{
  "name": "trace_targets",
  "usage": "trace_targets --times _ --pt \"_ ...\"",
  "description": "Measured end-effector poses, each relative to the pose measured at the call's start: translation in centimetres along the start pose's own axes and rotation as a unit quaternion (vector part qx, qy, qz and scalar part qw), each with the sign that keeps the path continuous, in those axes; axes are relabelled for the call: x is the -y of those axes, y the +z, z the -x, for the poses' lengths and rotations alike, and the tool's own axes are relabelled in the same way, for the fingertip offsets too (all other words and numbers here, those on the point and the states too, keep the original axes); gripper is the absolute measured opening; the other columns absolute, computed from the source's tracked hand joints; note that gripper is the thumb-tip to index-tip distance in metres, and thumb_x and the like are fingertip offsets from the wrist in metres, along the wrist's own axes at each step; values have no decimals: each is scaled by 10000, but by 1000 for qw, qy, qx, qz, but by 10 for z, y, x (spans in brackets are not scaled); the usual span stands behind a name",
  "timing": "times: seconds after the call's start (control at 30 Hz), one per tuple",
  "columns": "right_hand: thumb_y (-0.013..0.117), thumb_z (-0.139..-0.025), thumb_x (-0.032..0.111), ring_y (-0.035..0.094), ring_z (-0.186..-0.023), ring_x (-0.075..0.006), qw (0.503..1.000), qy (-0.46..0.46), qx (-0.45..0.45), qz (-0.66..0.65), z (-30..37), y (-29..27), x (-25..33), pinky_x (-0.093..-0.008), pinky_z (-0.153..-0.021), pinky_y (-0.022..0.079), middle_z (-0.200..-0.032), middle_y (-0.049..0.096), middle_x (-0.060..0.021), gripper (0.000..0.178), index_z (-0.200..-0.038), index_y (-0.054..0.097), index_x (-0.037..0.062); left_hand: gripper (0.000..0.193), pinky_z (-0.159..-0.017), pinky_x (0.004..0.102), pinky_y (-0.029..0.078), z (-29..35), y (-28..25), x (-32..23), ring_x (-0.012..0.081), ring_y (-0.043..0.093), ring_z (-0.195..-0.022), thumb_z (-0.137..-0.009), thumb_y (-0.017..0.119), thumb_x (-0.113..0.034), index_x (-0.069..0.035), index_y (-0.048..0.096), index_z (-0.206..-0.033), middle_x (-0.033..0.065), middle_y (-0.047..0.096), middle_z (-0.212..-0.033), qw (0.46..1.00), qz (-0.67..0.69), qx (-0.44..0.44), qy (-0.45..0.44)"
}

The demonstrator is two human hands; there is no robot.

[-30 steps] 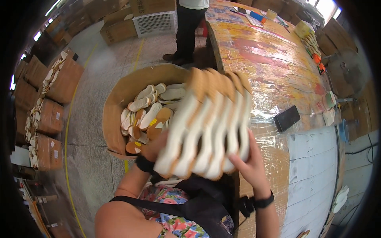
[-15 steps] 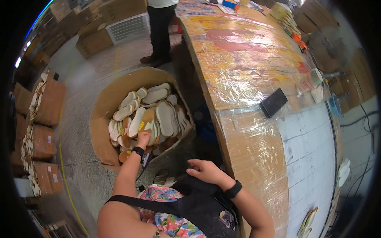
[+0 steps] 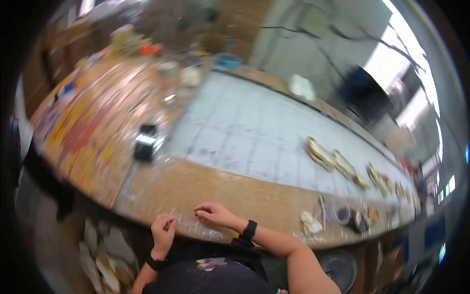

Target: The recorder is applying a liquid adhesive to the inside edges of shoe soles using a small brush.

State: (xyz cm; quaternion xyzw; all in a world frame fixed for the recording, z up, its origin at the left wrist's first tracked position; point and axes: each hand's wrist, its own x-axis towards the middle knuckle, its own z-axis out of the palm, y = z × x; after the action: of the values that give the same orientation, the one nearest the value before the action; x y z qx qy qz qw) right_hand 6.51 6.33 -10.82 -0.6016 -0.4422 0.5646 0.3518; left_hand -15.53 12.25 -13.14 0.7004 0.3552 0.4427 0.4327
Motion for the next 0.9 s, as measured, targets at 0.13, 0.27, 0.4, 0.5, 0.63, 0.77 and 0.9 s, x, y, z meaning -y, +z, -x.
trace_targets --times 0.13,0.27,0.4,0.5,0.63,0.77,0.9 --pt "558 -864 185 593 -861 -171 946 -68 -288 133 -15 -69 -44 -306 -780 479 -958 636 -105 255 -1051 602 17 74 -662 317 473 -25 38 19 254 599 -748 -752 630 6 6 632 -826 136 617 -811 997 22 73 31" --pt "537 -761 79 546 -989 -329 680 -193 -576 411 5 -173 -90 -415 -871 429 -1015 601 -174 194 -927 626 30 66 -660 323 472 -25 61 27 268 599 -753 -763 627 -15 5 628 -826 137 617 -812 992 -37 86 81" --pt "579 -761 148 537 -1014 -321 554 37 -684 473 49 -241 -131 -437 -890 410 -1056 586 -182 267 -1008 606 50 60 -633 313 464 -25 64 23 263 585 -715 -758 630 -21 -7 625 -816 126 605 -800 985 -82 81 125" --pt "546 -802 243 556 -976 -314 554 171 -691 432 64 -262 -138 -447 -856 414 -1039 601 -162 294 -1024 611 61 107 -689 334 467 -21 66 16 273 592 -776 -804 616 -103 0 640 -825 126 627 -836 976 -145 92 134" --pt "453 -850 347 591 -903 -301 643 251 -598 407 70 -266 -133 -446 -775 425 -963 637 -125 341 -916 669 92 92 -746 367 468 -20 71 7 319 587 -807 -810 615 -93 -13 643 -844 154 629 -853 966 -190 91 153" --pt "448 -840 311 620 -813 -273 642 259 -555 462 65 -263 -133 -438 -682 437 -839 660 -102 314 -774 686 117 118 -759 369 466 -17 72 -1 314 582 -834 -807 623 -98 1 640 -870 163 625 -883 960 -224 116 120" --pt "491 -755 162 625 -742 -273 613 237 -646 389 56 -268 -140 -432 -656 445 -780 659 -113 197 -745 672 86 145 -778 361 472 -20 81 -1 311 581 -843 -819 620 -111 10 643 -897 176 624 -898 946 -260 143 128"
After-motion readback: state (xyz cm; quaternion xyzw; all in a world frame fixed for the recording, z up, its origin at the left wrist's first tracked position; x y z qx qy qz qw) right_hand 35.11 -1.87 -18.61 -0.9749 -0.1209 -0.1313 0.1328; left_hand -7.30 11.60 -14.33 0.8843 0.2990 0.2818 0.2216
